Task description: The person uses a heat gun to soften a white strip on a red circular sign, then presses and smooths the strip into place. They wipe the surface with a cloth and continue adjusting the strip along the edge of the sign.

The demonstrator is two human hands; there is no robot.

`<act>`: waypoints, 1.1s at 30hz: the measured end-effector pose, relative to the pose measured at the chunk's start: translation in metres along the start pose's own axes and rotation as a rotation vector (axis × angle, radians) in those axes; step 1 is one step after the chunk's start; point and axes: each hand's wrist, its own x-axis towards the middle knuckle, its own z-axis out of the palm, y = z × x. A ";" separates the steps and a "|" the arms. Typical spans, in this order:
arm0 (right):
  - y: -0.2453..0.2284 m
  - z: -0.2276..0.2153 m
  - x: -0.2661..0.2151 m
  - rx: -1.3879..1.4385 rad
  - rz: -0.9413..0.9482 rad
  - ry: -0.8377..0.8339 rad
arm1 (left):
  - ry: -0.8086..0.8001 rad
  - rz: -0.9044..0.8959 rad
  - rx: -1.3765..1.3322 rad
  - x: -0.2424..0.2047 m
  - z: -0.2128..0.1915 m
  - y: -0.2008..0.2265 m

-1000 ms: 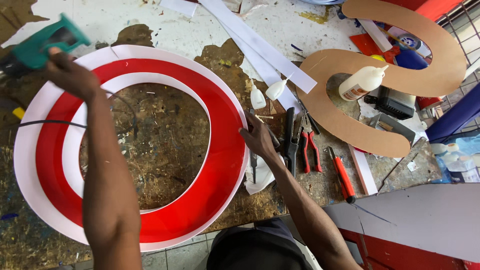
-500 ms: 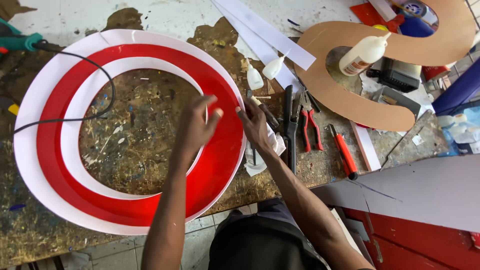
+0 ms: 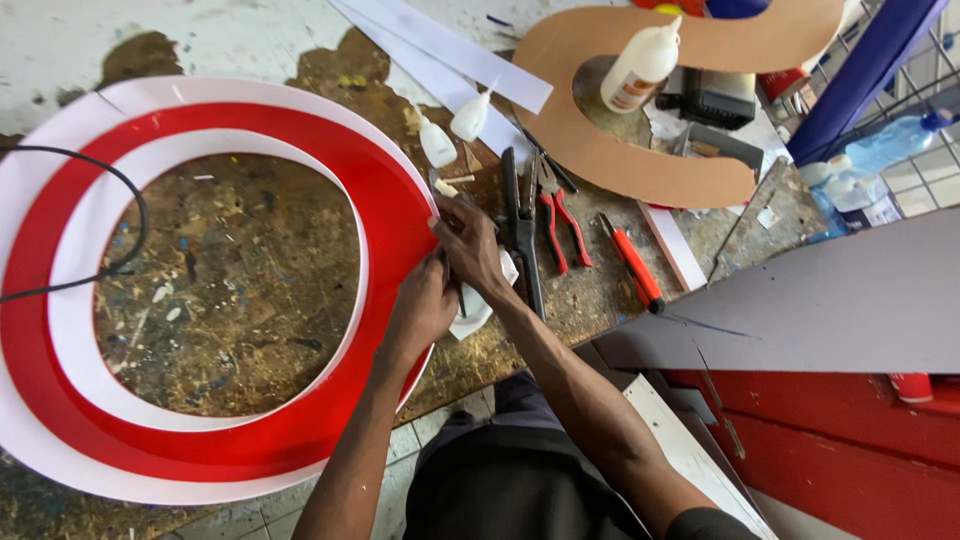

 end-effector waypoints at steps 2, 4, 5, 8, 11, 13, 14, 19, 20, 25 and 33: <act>-0.020 -0.005 -0.009 -0.042 0.009 0.012 | 0.007 -0.005 -0.006 0.009 0.013 -0.020; -0.033 -0.010 -0.012 -0.086 0.000 0.018 | 0.029 0.003 -0.010 0.018 0.013 -0.026; -0.033 -0.015 -0.017 -0.092 0.022 0.018 | 0.041 0.017 -0.015 0.019 0.012 -0.023; -0.032 -0.020 -0.040 -0.143 0.081 -0.001 | 0.070 0.048 -0.014 0.022 0.008 -0.020; -0.026 -0.027 -0.053 -0.181 0.137 -0.040 | 0.091 0.071 -0.016 0.023 0.005 -0.016; -0.024 -0.030 -0.056 -0.167 0.165 -0.058 | 0.087 0.069 -0.021 0.024 0.003 -0.015; -0.024 -0.030 -0.057 -0.166 0.136 -0.043 | 0.098 0.112 -0.025 0.024 0.001 -0.014; -0.032 -0.024 -0.054 -0.195 0.100 -0.085 | 0.087 0.109 -0.060 0.009 -0.011 -0.014; -0.029 -0.023 -0.052 -0.183 0.071 -0.089 | 0.093 0.123 -0.053 0.007 -0.012 -0.017; -0.008 -0.027 -0.055 -0.033 0.046 -0.116 | 0.080 0.138 -0.040 -0.010 -0.002 -0.048; -0.012 -0.027 -0.056 -0.040 -0.009 -0.146 | 0.008 0.009 -0.146 -0.053 -0.008 -0.023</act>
